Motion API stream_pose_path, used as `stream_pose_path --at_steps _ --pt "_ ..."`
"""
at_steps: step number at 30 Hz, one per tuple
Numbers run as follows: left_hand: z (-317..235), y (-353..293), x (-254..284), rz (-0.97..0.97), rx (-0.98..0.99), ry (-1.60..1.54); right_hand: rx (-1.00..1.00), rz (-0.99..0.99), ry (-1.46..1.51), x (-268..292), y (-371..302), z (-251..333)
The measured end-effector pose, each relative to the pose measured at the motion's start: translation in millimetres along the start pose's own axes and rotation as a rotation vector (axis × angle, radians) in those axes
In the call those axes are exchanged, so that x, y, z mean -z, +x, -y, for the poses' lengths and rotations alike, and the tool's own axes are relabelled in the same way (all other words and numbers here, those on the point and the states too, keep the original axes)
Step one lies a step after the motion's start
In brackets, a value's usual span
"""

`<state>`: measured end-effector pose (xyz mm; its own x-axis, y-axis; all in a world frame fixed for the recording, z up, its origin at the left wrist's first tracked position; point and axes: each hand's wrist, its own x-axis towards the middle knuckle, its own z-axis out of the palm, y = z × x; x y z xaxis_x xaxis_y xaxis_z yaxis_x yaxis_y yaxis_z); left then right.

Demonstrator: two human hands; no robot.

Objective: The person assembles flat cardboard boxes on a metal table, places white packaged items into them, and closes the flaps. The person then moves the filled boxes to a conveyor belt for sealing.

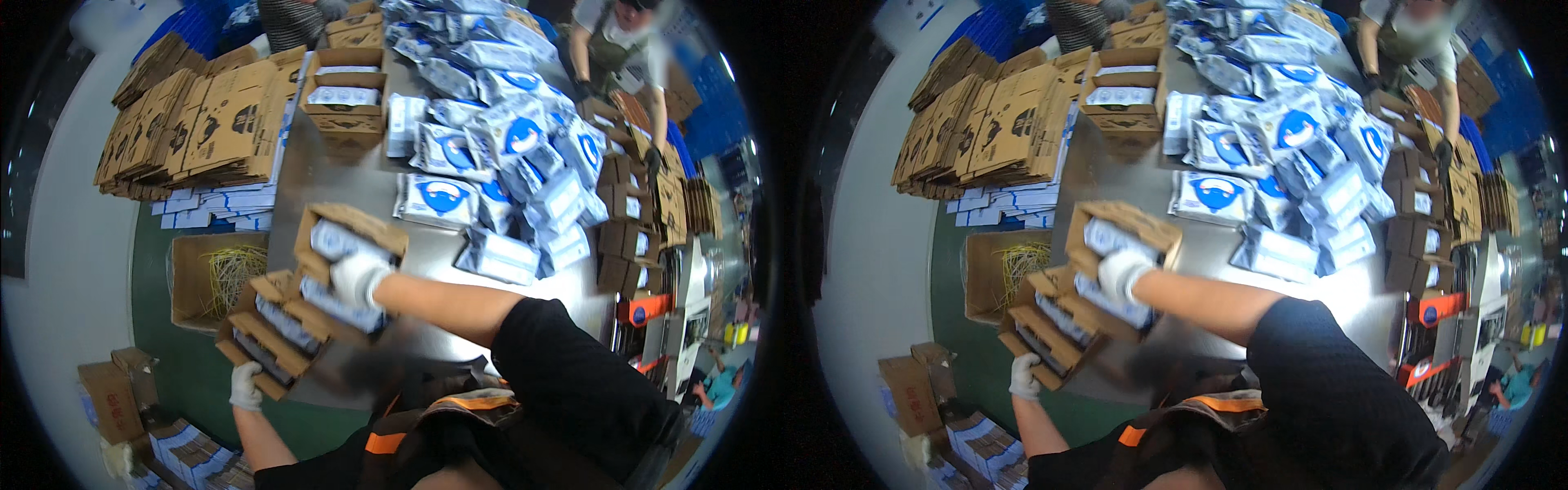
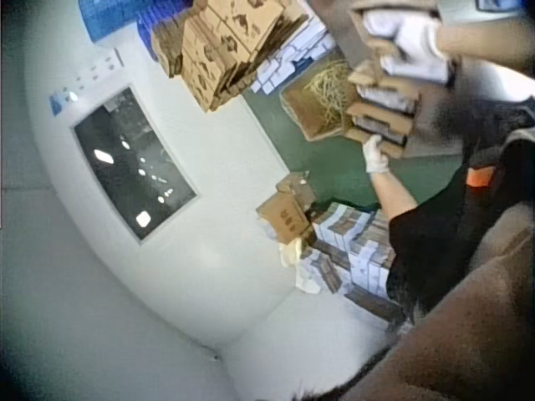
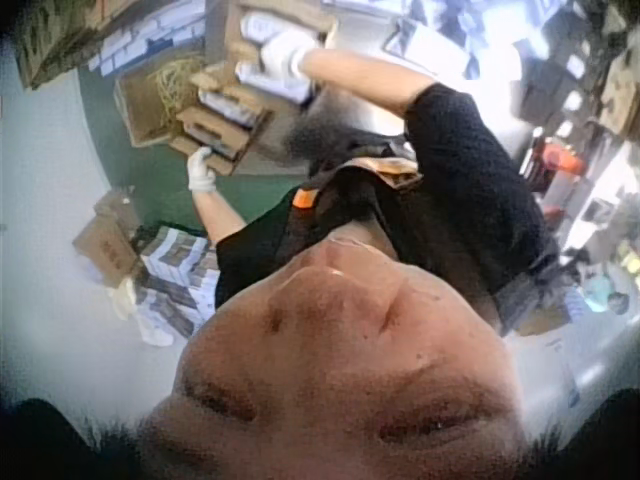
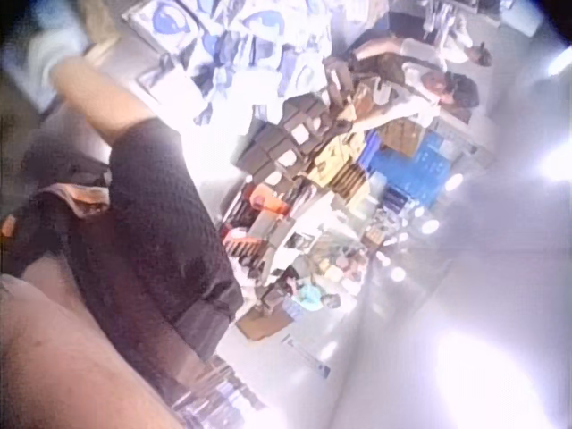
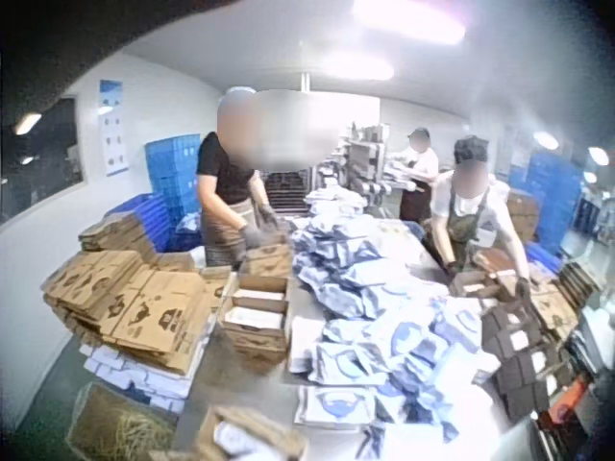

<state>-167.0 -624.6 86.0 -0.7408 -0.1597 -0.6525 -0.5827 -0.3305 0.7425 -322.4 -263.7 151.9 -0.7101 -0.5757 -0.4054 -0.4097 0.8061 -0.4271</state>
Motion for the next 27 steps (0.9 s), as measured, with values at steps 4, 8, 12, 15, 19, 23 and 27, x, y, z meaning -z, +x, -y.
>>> stream_pose_path --at_steps 4,8,12,15,19,23,27 --pt "17 -32 18 0.124 0.086 0.122 -0.121 -0.004 0.309 -92 -110 26" --pt "40 -24 -42 0.512 0.129 0.244 -0.374 -0.151 0.487 -134 -220 0" --pt "66 -9 -172 0.675 0.102 0.414 -0.708 -0.221 0.442 -145 -306 -44" --pt "99 4 -264 0.716 0.030 0.534 -0.863 -0.233 0.471 -156 -368 -88" --pt "123 -6 -353 0.445 -0.581 0.956 -0.762 -0.143 0.430 -151 -436 -148" --pt "123 -146 -435 0.202 -1.431 1.002 -0.511 -1.006 -0.066 -129 -497 -205" --pt "194 -289 -452 0.958 -0.469 1.463 -0.748 -0.479 0.181 -137 -527 -248"
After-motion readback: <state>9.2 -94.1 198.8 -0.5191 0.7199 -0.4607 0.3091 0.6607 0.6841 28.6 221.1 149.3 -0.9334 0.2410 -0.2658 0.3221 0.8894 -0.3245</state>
